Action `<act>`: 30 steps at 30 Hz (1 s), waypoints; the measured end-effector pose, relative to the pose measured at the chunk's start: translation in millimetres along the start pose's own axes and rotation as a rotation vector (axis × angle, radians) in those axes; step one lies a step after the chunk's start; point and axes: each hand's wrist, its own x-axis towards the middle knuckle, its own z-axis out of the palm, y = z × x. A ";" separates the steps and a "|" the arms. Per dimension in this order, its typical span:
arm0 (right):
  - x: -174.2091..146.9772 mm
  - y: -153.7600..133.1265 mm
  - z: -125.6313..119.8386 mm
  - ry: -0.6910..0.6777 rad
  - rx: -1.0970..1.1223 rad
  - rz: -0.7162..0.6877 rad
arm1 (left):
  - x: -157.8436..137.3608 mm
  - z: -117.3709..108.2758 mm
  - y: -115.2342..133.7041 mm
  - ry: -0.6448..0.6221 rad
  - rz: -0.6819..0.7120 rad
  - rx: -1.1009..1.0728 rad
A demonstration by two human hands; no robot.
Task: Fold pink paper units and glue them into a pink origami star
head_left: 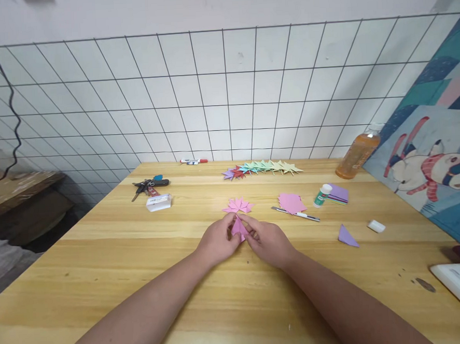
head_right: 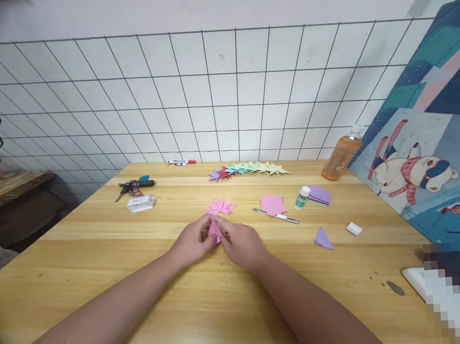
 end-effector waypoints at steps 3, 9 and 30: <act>-0.3 -1.4 -0.7 -0.012 -0.044 -0.030 | -1.5 -1.2 0.5 0.005 0.083 0.177; -0.1 -0.7 -2.5 0.006 0.040 0.021 | -1.5 -4.4 3.7 0.004 0.138 0.168; 5.2 14.5 3.7 0.089 0.440 0.076 | 9.6 1.8 -4.6 -0.175 -0.024 -0.494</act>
